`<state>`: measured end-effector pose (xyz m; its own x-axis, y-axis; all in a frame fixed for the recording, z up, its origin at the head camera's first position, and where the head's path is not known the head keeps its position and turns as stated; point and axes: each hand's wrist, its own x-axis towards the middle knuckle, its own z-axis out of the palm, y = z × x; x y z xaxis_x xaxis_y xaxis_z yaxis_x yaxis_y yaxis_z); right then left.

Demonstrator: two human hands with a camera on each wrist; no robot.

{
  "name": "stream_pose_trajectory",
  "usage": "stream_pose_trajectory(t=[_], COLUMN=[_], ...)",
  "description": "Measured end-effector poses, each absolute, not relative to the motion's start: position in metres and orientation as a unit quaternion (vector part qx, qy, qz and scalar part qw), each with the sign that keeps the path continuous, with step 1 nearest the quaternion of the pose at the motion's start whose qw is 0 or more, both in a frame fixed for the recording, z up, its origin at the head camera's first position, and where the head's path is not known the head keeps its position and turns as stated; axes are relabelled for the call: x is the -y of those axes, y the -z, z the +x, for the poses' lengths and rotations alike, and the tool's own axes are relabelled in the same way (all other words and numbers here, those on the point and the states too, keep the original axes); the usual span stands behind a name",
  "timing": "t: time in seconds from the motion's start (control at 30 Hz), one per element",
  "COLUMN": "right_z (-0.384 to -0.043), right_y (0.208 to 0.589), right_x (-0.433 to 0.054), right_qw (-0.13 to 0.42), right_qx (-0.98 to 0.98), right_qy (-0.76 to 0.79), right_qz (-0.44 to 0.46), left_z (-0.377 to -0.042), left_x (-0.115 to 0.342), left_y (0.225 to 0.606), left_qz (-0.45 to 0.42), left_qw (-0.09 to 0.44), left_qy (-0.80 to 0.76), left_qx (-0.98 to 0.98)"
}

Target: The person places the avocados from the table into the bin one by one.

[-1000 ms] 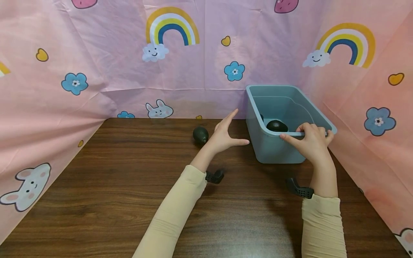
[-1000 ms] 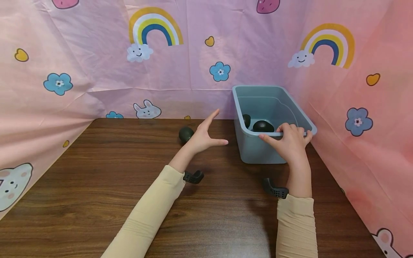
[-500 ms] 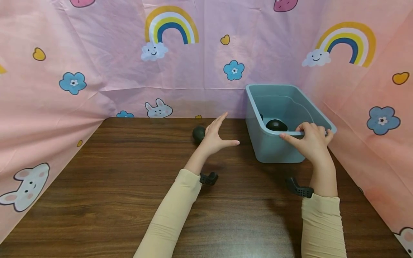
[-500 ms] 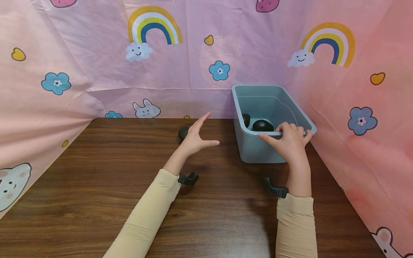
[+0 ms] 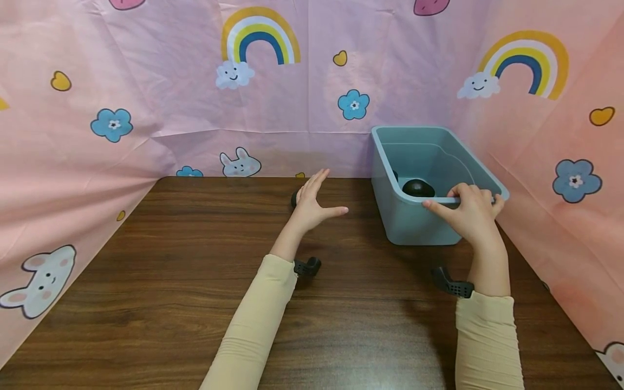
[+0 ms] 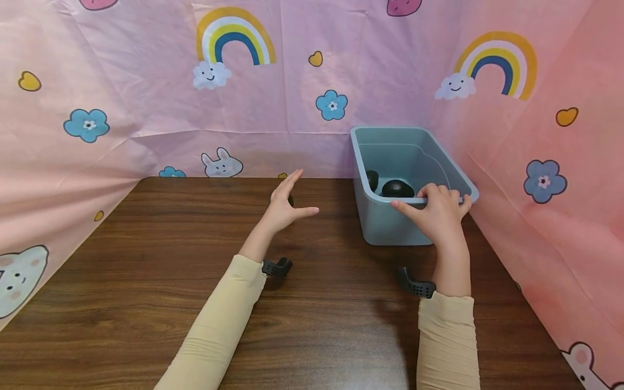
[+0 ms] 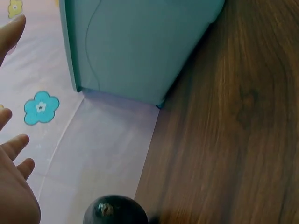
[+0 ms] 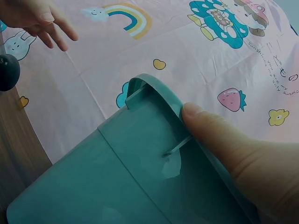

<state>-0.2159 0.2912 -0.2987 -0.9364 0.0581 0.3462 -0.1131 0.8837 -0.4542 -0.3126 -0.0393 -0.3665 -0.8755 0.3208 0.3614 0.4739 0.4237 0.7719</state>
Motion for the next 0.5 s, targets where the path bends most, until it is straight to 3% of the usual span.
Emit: stream_pose_trajectory(t=[0.5], right_z=[-0.217], right_y=[0.298], right_x=[-0.291], right_qw=[0.179], right_qx=[0.954], right_qy=[-0.24], right_qz=[0.013], left_z=[-0.323], left_x=[0.059], left_y=[0.376], left_qz=[-0.184], left_qw=[0.097], left_qy=[0.466], left_qx=[0.86])
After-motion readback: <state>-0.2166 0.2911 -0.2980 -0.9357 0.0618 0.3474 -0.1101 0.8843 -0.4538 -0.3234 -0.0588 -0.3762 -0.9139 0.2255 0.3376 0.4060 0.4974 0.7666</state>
